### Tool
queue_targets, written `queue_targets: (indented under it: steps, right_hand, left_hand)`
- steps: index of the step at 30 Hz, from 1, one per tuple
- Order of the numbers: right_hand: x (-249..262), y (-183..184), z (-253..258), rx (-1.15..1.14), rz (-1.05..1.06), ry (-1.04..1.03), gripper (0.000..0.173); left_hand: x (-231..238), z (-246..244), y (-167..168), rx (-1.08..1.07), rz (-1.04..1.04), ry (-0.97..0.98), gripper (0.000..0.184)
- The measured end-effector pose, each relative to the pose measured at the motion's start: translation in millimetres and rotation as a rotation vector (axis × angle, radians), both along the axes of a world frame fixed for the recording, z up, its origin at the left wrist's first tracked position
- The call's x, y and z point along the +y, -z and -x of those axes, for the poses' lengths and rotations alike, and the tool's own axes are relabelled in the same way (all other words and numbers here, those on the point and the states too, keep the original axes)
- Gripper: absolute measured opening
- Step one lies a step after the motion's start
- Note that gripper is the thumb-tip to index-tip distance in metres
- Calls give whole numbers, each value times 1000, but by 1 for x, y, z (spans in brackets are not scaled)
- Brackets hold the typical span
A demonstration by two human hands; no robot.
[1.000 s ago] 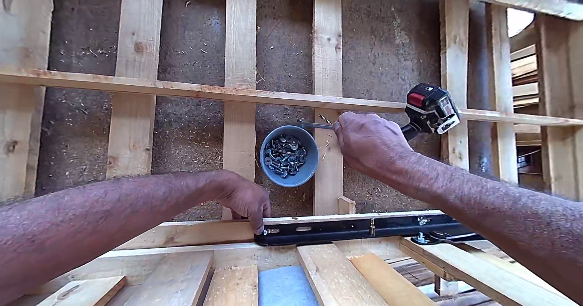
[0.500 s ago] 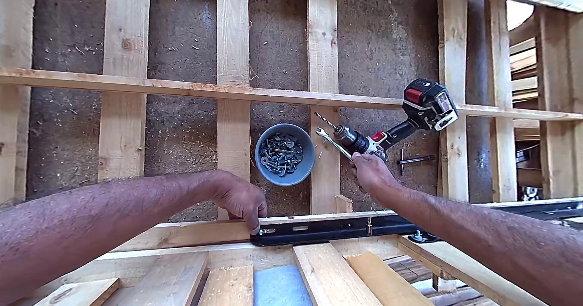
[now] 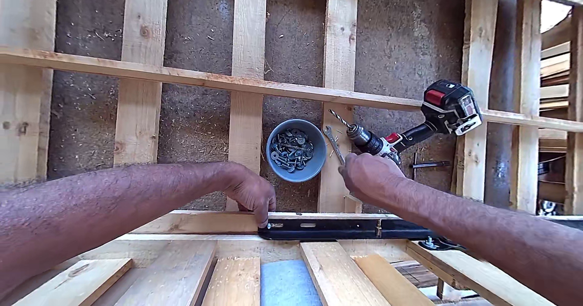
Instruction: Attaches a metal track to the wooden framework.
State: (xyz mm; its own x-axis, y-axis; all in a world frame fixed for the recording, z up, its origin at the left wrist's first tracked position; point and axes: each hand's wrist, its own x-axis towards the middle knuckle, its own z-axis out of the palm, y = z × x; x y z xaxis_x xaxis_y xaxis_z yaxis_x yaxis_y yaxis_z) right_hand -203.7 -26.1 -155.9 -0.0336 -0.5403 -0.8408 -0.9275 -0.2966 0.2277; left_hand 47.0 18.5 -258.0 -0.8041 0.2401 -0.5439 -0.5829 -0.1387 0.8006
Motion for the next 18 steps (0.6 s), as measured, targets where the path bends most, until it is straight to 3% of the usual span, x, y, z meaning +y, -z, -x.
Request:
queue_targets:
  steps: [2, 4, 6, 12, 15, 18]
  right_hand:
    - [3, -14, -26, -181, 3, -228, 30]
    - [1, -9, -49, -386, 27, -326, 27]
    - [-7, 12, -70, -468, 18, -310, 23]
    - [-13, 73, -98, -417, 44, -159, 25]
    - [-12, 66, -85, -503, 93, -61, 25]
    - [-1, 28, -63, -710, -26, -42, 26]
  left_hand:
    - [1, 0, -2, -8, 13, -3, 23]
    - [0, -1, -2, -15, 2, -8, 21]
    - [0, -1, -3, -11, 2, -6, 21]
    - [-1, -4, -7, -6, -34, -42, 21]
    - [-1, -7, -9, 20, -65, -69, 18]
    - [0, -8, -8, 29, -79, -129, 15]
